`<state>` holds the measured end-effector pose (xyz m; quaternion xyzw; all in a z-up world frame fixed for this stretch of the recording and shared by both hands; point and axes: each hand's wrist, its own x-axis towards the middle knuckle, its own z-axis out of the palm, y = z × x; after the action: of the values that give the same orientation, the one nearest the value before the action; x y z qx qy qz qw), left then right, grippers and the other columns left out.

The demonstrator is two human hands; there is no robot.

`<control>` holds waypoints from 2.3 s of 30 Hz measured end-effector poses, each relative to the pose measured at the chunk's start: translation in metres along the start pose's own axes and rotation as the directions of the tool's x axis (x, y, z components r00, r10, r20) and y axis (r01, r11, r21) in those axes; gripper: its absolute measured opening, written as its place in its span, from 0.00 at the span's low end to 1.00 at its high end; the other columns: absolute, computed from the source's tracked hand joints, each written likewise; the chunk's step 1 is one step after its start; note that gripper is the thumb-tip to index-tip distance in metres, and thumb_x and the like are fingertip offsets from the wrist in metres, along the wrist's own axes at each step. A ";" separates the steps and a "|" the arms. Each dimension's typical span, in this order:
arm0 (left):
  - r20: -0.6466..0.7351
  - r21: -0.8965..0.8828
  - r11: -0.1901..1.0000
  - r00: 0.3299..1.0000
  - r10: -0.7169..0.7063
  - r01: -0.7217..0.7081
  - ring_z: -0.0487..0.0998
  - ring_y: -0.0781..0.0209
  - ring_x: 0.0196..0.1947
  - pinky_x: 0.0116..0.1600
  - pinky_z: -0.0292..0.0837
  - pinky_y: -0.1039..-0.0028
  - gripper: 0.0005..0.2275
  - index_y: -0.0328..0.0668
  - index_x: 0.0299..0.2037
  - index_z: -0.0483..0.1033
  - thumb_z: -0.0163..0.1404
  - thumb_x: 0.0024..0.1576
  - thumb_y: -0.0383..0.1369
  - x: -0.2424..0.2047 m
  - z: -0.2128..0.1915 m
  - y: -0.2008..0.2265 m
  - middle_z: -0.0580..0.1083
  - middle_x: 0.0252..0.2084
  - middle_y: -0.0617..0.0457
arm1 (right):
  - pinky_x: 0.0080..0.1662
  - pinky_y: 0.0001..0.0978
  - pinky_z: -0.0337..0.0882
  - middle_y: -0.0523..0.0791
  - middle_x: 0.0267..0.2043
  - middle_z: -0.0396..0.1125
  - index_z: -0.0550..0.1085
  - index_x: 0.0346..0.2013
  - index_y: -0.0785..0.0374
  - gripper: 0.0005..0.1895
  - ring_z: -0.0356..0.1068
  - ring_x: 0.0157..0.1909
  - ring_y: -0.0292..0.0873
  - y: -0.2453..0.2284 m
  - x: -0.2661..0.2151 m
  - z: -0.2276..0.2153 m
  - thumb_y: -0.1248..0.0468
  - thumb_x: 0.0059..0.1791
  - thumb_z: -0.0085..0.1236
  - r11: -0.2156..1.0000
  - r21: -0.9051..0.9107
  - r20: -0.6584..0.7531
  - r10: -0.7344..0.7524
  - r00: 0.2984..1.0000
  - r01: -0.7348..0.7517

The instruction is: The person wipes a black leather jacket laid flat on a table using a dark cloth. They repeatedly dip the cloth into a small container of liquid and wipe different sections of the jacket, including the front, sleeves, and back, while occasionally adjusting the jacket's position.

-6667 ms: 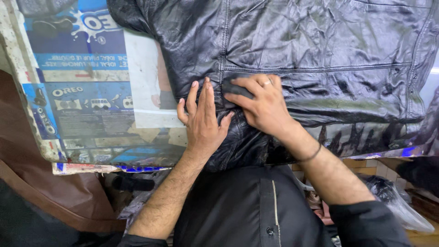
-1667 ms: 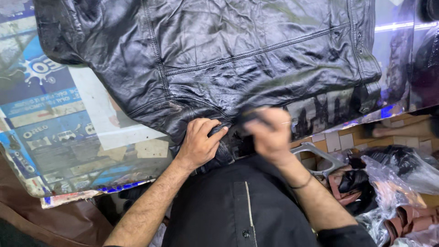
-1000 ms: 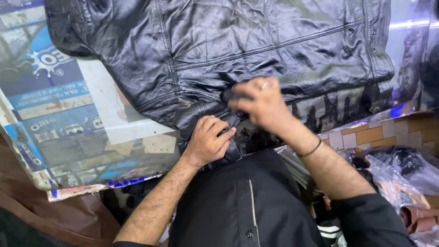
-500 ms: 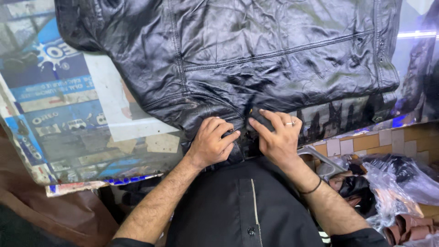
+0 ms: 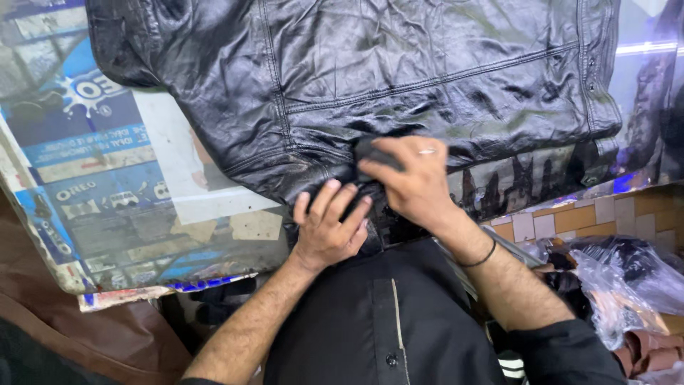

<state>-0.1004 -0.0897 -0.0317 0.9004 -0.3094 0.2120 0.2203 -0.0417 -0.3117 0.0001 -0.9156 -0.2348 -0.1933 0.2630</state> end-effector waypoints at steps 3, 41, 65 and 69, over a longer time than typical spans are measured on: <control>0.076 0.040 0.992 0.989 -0.126 0.123 0.65 0.47 0.67 0.68 0.50 0.46 0.18 0.48 0.53 0.80 0.57 0.56 0.45 -0.004 -0.004 0.007 0.73 0.58 0.49 | 0.57 0.48 0.59 0.42 0.57 0.69 0.81 0.46 0.48 0.18 0.66 0.58 0.47 0.004 0.014 0.003 0.71 0.44 0.59 0.998 -0.062 0.066 0.008 0.998 -0.004; 0.122 0.054 0.991 0.984 -0.132 0.126 0.67 0.49 0.65 0.66 0.52 0.52 0.13 0.54 0.48 0.84 0.59 0.54 0.42 -0.010 0.002 0.006 0.75 0.56 0.53 | 0.47 0.49 0.67 0.47 0.46 0.72 0.79 0.43 0.51 0.16 0.72 0.46 0.50 0.005 -0.069 -0.028 0.68 0.41 0.61 0.982 -0.117 -0.154 0.129 0.980 -0.147; 0.109 0.081 0.967 0.963 -0.248 0.241 0.65 0.52 0.67 0.71 0.45 0.56 0.14 0.54 0.44 0.84 0.59 0.50 0.43 -0.010 0.013 0.020 0.75 0.54 0.56 | 0.57 0.48 0.62 0.51 0.57 0.68 0.78 0.51 0.54 0.20 0.66 0.58 0.56 0.176 -0.127 -0.150 0.67 0.44 0.64 0.832 -0.247 -0.354 0.401 0.845 -0.497; 0.090 0.132 0.958 0.960 -0.266 0.254 0.62 0.50 0.69 0.73 0.43 0.54 0.15 0.54 0.46 0.83 0.59 0.50 0.45 -0.014 0.016 0.026 0.73 0.58 0.54 | 0.58 0.47 0.61 0.48 0.58 0.68 0.78 0.53 0.50 0.19 0.66 0.59 0.54 0.201 -0.132 -0.146 0.66 0.47 0.65 0.826 -0.268 -0.307 0.415 0.857 -0.496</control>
<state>-0.1232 -0.1104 -0.0446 0.9548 -0.1864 0.1509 0.1755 -0.0765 -0.5896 -0.0265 -0.9466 0.0616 -0.2690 0.1667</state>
